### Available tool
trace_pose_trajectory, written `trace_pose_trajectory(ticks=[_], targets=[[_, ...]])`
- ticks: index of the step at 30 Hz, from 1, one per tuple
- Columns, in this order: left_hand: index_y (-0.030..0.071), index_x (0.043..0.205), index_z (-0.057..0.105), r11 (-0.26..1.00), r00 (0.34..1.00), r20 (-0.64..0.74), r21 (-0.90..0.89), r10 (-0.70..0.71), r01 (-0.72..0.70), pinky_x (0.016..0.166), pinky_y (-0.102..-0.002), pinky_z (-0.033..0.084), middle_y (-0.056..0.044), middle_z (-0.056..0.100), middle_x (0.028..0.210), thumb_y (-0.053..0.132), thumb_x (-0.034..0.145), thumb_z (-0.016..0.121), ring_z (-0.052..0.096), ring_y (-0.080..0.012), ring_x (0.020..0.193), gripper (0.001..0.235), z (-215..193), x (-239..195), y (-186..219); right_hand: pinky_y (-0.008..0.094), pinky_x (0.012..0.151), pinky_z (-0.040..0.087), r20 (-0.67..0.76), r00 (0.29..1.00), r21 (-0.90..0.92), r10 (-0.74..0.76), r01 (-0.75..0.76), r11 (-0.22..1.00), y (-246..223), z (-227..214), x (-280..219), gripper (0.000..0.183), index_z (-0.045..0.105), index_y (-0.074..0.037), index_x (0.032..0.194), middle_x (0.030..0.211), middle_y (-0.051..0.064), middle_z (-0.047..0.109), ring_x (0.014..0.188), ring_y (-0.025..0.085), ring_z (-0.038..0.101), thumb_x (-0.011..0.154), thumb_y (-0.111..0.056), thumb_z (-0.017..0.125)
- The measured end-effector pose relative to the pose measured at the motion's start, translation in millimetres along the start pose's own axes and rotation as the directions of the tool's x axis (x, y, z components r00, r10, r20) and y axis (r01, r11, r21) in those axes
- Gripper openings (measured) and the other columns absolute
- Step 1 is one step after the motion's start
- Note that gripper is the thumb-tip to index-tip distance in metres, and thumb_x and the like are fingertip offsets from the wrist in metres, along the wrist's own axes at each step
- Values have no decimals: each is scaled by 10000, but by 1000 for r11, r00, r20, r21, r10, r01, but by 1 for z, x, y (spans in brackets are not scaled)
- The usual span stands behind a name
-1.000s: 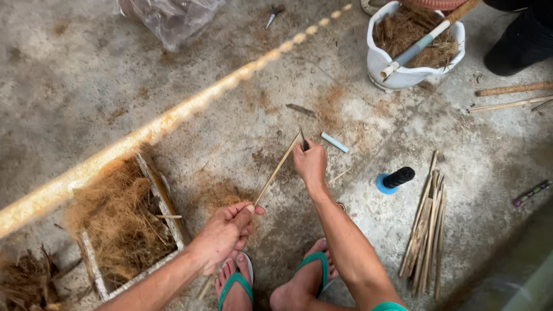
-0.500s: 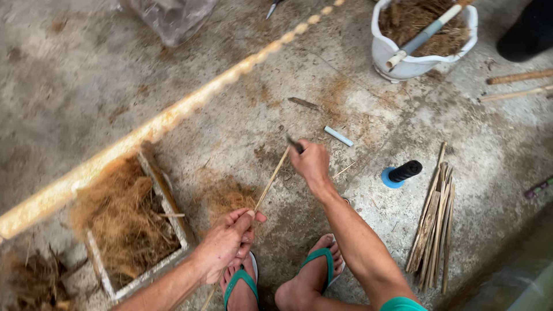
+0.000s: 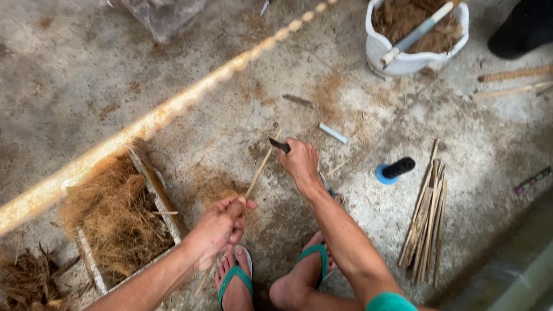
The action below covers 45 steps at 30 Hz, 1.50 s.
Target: The person sharpens a thin wooden stick using a knife, then inserts it into a small plastic tube. They gather coir fibers and wrap them around the stick inside the tube to form a broom head.
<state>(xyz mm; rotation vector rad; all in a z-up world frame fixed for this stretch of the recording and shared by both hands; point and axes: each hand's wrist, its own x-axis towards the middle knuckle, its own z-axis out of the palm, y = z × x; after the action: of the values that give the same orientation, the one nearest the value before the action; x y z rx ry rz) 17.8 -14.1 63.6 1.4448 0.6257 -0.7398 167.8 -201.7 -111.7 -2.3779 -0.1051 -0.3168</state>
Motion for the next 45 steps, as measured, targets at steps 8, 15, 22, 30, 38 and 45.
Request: trace_pose_trajectory(ticks=[8, 15, 22, 30, 38, 45], targets=[[34, 1106, 653, 999, 999, -2, 1, -36, 36, 342, -268, 261, 19, 401, 608, 271, 1045, 477, 338, -94, 438, 302, -5, 4, -12, 543, 595, 513, 72, 989, -53, 127, -124, 991, 27, 18, -5, 199, 735, -99, 791, 707, 188, 693, 647, 419, 649, 864, -284, 737], [40, 1130, 670, 998, 997, 30, -12, -68, 68, 367, -252, 256, 45, 336, 626, 294, 1051, 467, 291, -77, 458, 335, -10, -4, -8, 345, 366, 420, 222, 885, 56, 410, -431, 901, 43, -10, 11, 208, 719, -79, 871, 591, 99, 657, 416, 168, 520, 986, -217, 614], [22, 1053, 610, 991, 996, 3, -104, -87, 87, 342, -280, 185, 15, 352, 620, 260, 1037, 456, 266, -105, 433, 284, -3, 0, 1, 348, 452, 470, -12, 991, 85, -137, 137, 987, -6, -2, -5, 142, 759, -100, 819, 603, 58, 676, 449, 130, 561, 886, -154, 647], [33, 1060, 626, 999, 997, 73, -12, -34, 35, 372, -259, 207, 31, 366, 618, 253, 1045, 456, 276, -82, 452, 279, -2, 8, -13, 497, 568, 511, 38, 978, 75, 203, -205, 976, 29, -12, 4, 217, 750, -68, 849, 643, 168, 660, 574, 365, 618, 892, -281, 739], [42, 1183, 659, 990, 990, -36, 36, 137, -136, 390, -266, 312, 5, 471, 635, 146, 995, 515, 382, -94, 464, 259, -21, 20, -33, 538, 886, 509, 224, 926, -91, 304, -291, 952, 93, -13, 8, 506, 560, -108, 1291, 1173, 235, 653, 1044, 447, 646, 877, -350, 722], [76, 1334, 628, 991, 947, -302, -36, 109, -126, 411, -269, 387, -55, 531, 711, 52, 963, 545, 439, -133, 502, 381, -53, 25, -23, 525, 1012, 487, 338, 856, -318, 390, -286, 904, 144, -29, -7, 509, 607, -182, 1364, 1370, 264, 522, 1208, 469, 580, 878, -279, 717]])
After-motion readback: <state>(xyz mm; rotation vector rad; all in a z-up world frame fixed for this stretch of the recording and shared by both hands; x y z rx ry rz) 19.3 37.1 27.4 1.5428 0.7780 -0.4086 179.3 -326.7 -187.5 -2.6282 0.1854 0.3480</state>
